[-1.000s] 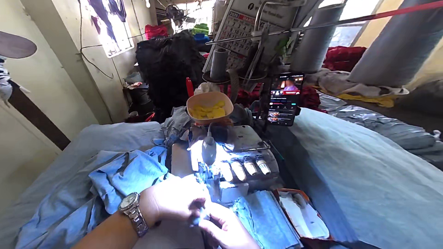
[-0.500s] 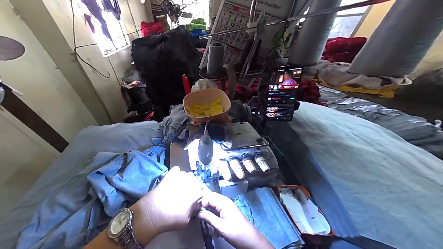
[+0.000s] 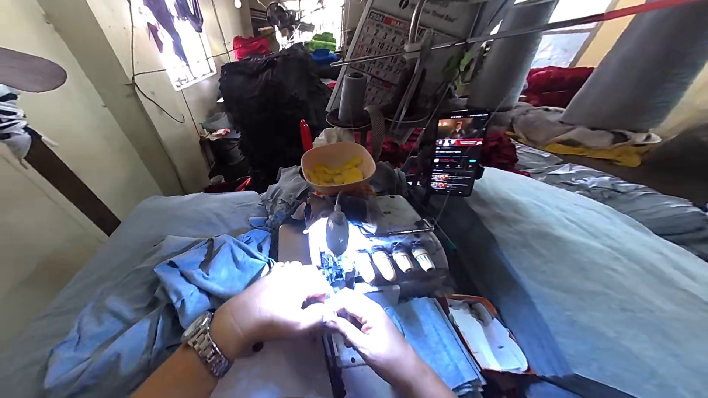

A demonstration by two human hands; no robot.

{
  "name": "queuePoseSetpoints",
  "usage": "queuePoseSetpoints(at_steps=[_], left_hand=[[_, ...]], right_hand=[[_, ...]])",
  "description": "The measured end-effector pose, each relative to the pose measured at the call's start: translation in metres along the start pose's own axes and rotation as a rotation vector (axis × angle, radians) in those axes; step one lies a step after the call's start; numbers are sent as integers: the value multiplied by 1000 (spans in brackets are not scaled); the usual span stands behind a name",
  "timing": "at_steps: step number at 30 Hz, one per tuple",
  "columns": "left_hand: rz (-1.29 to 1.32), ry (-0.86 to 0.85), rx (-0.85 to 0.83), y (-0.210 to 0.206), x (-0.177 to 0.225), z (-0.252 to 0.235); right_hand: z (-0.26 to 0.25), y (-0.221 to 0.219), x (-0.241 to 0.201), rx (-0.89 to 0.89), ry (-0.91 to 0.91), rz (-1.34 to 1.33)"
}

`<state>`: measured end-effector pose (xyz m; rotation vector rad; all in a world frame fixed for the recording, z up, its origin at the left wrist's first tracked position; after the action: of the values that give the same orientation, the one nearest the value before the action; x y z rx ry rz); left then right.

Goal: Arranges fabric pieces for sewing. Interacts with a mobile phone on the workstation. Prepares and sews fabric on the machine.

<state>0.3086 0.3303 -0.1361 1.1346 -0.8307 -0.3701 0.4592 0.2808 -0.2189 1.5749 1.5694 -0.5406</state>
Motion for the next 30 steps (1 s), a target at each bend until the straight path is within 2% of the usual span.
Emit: queuePoseSetpoints(at_steps=[4,6,8,11,15,17,19,22,24,26,28,30], left_hand=[[13,19,52,2,7,3],[33,-40,93,0,18,8],[31,-69,45,-5,21,8],[-8,-31,-33,-14,8,2],[-56,23,-19,-28,-8,-3],[-34,-10,114,-35,2,7],[-81,-10,349,-49,16,19],[-278,117,775,-74,16,21],[-288,239,876,-75,2,12],[-186,351,828,-62,-15,-2],[-49,426,685,-52,-36,-17],[-13,435,652,-50,-54,-27]], right_hand=[[0,0,-9,23,-51,6],[4,-1,-15,75,-2,23],[12,-1,-18,100,48,76],[26,-4,-15,107,74,157],[36,-10,3,110,67,286],[33,-6,10,134,78,375],[29,-3,9,144,101,465],[29,-2,2,149,96,548],[30,-1,-8,159,77,547],[33,-1,-17,172,71,531],[36,0,-24,156,84,493],[38,2,-29,110,95,453]])
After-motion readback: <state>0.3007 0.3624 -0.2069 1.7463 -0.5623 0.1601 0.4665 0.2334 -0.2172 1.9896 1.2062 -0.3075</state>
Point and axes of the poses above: each hand's wrist, its own z-axis away from the middle knuckle, its own y-axis out of the back of the hand, x = y × z, the point moved 5 cm from there along -z, towards the middle knuckle, and after that the axes turned 11 degrees about y, right-handed, at the moved point
